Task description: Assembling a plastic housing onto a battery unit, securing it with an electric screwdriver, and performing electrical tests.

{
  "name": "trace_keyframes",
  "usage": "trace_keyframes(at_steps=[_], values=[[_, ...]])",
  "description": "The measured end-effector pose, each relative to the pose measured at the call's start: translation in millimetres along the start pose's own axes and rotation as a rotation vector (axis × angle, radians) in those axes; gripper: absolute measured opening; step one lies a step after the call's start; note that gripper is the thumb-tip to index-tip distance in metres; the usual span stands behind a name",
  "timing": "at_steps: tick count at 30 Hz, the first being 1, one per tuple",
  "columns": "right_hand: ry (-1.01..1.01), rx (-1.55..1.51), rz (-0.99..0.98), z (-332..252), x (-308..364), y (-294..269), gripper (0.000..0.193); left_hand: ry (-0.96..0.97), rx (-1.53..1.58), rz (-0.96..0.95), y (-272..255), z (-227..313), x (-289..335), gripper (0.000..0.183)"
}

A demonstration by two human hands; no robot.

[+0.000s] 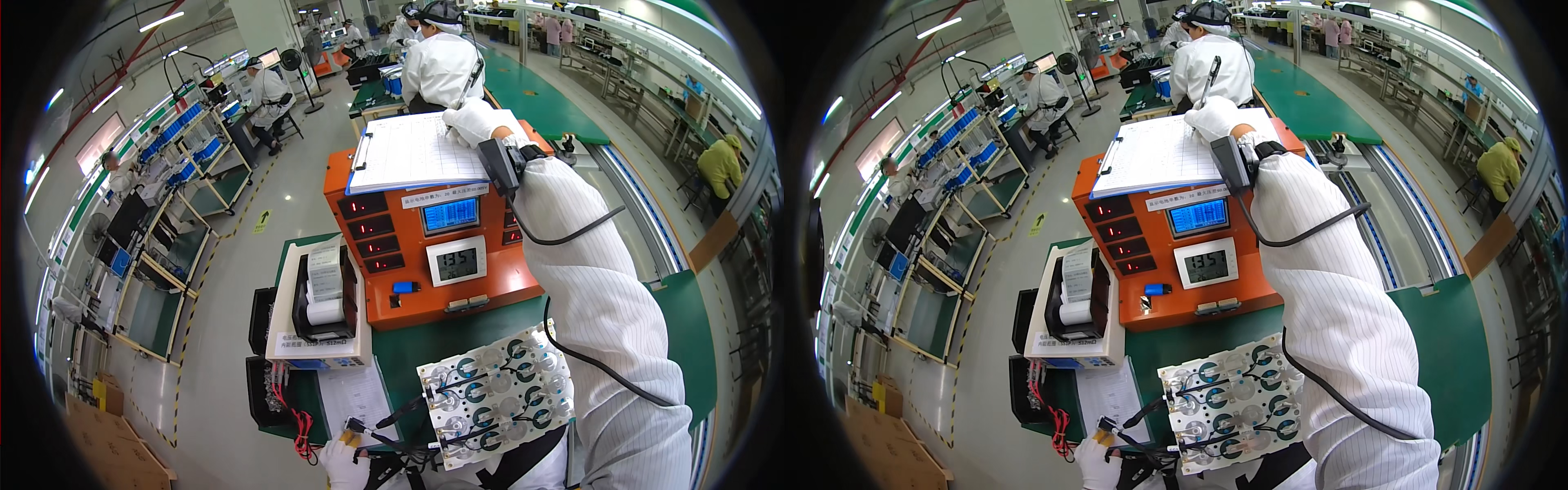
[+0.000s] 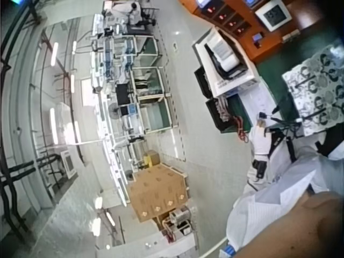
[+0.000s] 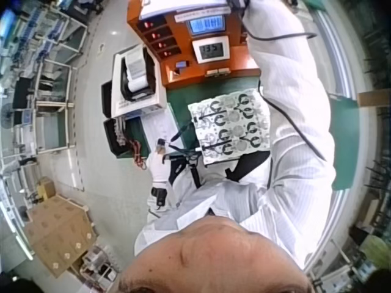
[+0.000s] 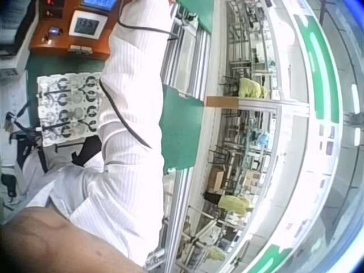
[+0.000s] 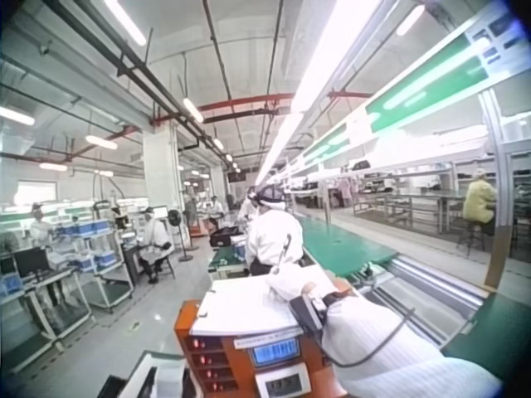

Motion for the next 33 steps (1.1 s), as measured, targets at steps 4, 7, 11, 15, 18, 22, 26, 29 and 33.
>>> trace_keyframes(at_steps=[4, 7, 11, 15, 18, 22, 26, 29, 33], values=[[0.002, 0.025, -0.018, 7, -12, 2, 0.029, 0.008, 0.010, 0.006, 1, 0, 0, 0.036], [-0.006, 0.044, -0.020, 5, -11, 4, 0.028, -0.005, 0.004, -0.007, 0, -1, 1, 0.038], [-0.003, -0.038, -0.030, 0, -7, 12, 0.028, -0.005, 0.012, 0.004, -2, -3, 6, 0.039], [0.046, -0.177, 0.009, 8, -2, -4, 0.028, 0.004, 0.014, 0.009, 1, -1, 4, 0.039], [0.004, -0.203, 0.033, -1, 4, -3, 0.027, -0.032, 0.013, -0.015, 1, -3, 11, 0.039], [-0.083, -0.439, 0.088, 18, 12, -20, 0.027, -0.028, 0.023, -0.045, 11, -10, 14, 0.039], [-0.441, 0.030, 0.085, -19, 113, -52, 0.014, -0.014, 0.052, -0.064, 16, -10, 8, 0.042], [-0.716, 0.342, -0.104, -10, 186, -33, 0.014, -0.060, 0.045, -0.096, 16, -17, 13, 0.045], [-0.280, 0.847, -0.283, 94, 203, -15, 0.014, -0.053, -0.086, -0.082, 18, -10, 9, 0.042]])
Point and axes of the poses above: each hand's wrist, its own x-axis away from the middle knuckle, its own y-axis out of the palm, z = x × y, the point moved 9 cm from there along -x, towards the middle knuckle, and after that the axes turned 3 degrees about -x, right-handed, at the moved point
